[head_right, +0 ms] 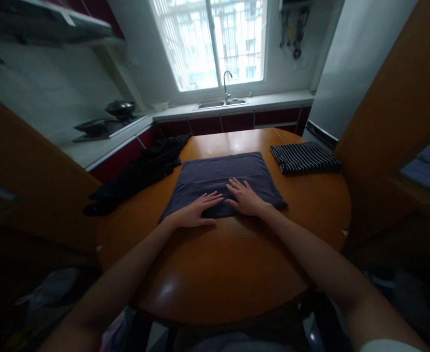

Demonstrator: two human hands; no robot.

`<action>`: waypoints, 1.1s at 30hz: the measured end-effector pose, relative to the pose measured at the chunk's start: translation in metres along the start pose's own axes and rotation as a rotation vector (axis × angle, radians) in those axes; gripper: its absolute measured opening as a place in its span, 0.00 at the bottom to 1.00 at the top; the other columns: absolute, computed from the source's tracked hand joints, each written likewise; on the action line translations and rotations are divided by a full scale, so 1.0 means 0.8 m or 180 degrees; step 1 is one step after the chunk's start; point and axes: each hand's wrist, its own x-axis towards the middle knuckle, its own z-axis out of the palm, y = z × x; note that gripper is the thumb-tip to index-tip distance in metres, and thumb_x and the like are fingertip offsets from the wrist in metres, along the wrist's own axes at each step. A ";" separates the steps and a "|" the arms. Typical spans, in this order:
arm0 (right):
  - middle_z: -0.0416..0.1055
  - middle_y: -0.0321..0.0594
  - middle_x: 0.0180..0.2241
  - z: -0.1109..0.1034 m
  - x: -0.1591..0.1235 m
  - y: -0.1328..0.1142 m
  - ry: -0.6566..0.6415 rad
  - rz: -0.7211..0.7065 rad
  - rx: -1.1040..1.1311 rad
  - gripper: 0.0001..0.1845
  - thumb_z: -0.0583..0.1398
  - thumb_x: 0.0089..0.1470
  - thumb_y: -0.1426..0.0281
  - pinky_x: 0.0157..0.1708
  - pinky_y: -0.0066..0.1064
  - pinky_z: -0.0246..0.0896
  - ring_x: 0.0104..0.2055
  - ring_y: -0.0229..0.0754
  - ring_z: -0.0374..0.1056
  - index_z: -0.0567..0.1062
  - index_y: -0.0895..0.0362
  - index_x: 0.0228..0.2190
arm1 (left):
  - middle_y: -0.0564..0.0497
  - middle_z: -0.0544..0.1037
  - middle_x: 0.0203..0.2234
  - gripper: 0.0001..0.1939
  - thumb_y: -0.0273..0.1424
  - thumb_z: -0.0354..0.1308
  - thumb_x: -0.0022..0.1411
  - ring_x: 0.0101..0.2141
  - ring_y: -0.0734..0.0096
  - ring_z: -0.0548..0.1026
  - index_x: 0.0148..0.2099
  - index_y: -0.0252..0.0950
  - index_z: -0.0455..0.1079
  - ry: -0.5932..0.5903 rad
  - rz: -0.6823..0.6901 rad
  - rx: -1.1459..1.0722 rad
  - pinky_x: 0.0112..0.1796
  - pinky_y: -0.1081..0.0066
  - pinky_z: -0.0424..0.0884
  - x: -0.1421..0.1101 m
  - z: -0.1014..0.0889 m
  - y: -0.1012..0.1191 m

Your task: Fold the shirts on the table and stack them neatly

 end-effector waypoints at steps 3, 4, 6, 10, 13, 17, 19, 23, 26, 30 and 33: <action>0.42 0.51 0.73 0.013 -0.004 -0.024 -0.0266 -0.0355 0.0070 0.44 0.50 0.64 0.47 0.70 0.54 0.32 0.75 0.52 0.35 0.50 0.59 0.71 | 0.50 0.46 0.73 0.47 0.53 0.60 0.64 0.72 0.57 0.43 0.75 0.50 0.42 -0.0042 0.0027 0.0183 0.69 0.50 0.41 0.003 0.009 0.003; 0.42 0.51 0.72 0.015 -0.005 -0.028 -0.0287 -0.0360 0.0051 0.45 0.50 0.64 0.46 0.70 0.54 0.32 0.75 0.53 0.35 0.49 0.59 0.71 | 0.50 0.46 0.73 0.46 0.53 0.59 0.64 0.72 0.57 0.43 0.75 0.50 0.41 -0.0019 0.0028 0.0227 0.69 0.51 0.41 0.004 0.011 0.003; 0.43 0.52 0.72 0.017 -0.008 -0.031 -0.0275 -0.0308 -0.0021 0.46 0.49 0.64 0.46 0.70 0.54 0.32 0.74 0.53 0.37 0.49 0.60 0.71 | 0.51 0.46 0.73 0.45 0.54 0.57 0.66 0.72 0.58 0.44 0.75 0.50 0.41 0.0029 0.0047 0.0317 0.69 0.53 0.41 0.004 0.014 0.002; 0.43 0.52 0.72 0.008 -0.024 -0.024 -0.0226 -0.0152 -0.0211 0.44 0.46 0.65 0.45 0.70 0.52 0.34 0.74 0.52 0.38 0.53 0.60 0.70 | 0.53 0.47 0.73 0.38 0.54 0.51 0.69 0.72 0.58 0.44 0.75 0.51 0.44 0.0129 -0.0090 0.0511 0.69 0.52 0.41 -0.005 0.016 0.002; 0.44 0.51 0.72 -0.004 -0.052 -0.005 -0.0191 -0.0043 -0.0311 0.43 0.45 0.65 0.44 0.71 0.50 0.35 0.74 0.50 0.39 0.54 0.59 0.70 | 0.52 0.46 0.73 0.37 0.55 0.46 0.71 0.72 0.57 0.44 0.75 0.50 0.45 0.0219 -0.0455 0.0639 0.68 0.50 0.43 -0.030 0.016 -0.005; 0.45 0.48 0.72 -0.017 -0.094 0.036 -0.0155 0.0191 -0.0365 0.41 0.46 0.66 0.45 0.71 0.48 0.35 0.74 0.49 0.40 0.54 0.57 0.70 | 0.50 0.48 0.73 0.37 0.55 0.43 0.72 0.71 0.57 0.46 0.75 0.47 0.45 0.0296 -0.0922 0.0735 0.68 0.52 0.44 -0.079 0.018 -0.021; 0.45 0.47 0.72 -0.019 -0.110 0.055 -0.0146 0.0274 -0.0374 0.41 0.47 0.65 0.46 0.71 0.49 0.36 0.74 0.49 0.40 0.55 0.56 0.70 | 0.49 0.49 0.73 0.36 0.54 0.42 0.72 0.71 0.58 0.47 0.75 0.45 0.47 0.0359 -0.1111 0.0750 0.68 0.53 0.44 -0.102 0.020 -0.030; 0.48 0.47 0.71 -0.024 -0.128 0.079 -0.0046 0.0260 -0.0295 0.38 0.50 0.66 0.50 0.71 0.48 0.41 0.73 0.50 0.44 0.58 0.58 0.68 | 0.49 0.51 0.72 0.35 0.52 0.44 0.72 0.71 0.60 0.49 0.74 0.43 0.51 0.0493 -0.1271 0.0617 0.68 0.54 0.47 -0.136 0.017 -0.043; 0.57 0.48 0.68 -0.031 -0.139 0.090 0.0192 0.0007 -0.0292 0.32 0.53 0.66 0.58 0.69 0.45 0.50 0.70 0.49 0.54 0.64 0.57 0.66 | 0.50 0.55 0.71 0.34 0.51 0.46 0.71 0.70 0.60 0.53 0.73 0.43 0.54 0.0579 -0.1193 0.0420 0.68 0.56 0.51 -0.156 0.010 -0.052; 0.70 0.48 0.61 -0.040 -0.156 0.102 0.0549 -0.0536 -0.0577 0.26 0.54 0.62 0.76 0.64 0.46 0.61 0.62 0.49 0.67 0.72 0.56 0.60 | 0.47 0.63 0.68 0.31 0.47 0.47 0.72 0.65 0.58 0.64 0.70 0.40 0.60 0.0714 -0.0826 0.0402 0.65 0.57 0.61 -0.181 0.003 -0.067; 0.73 0.48 0.57 -0.042 -0.166 0.106 0.0762 -0.0653 -0.0777 0.27 0.54 0.59 0.82 0.60 0.44 0.67 0.58 0.49 0.71 0.76 0.57 0.56 | 0.47 0.67 0.65 0.26 0.37 0.44 0.73 0.62 0.61 0.69 0.69 0.40 0.62 0.0764 -0.0556 0.0527 0.63 0.60 0.64 -0.191 0.000 -0.077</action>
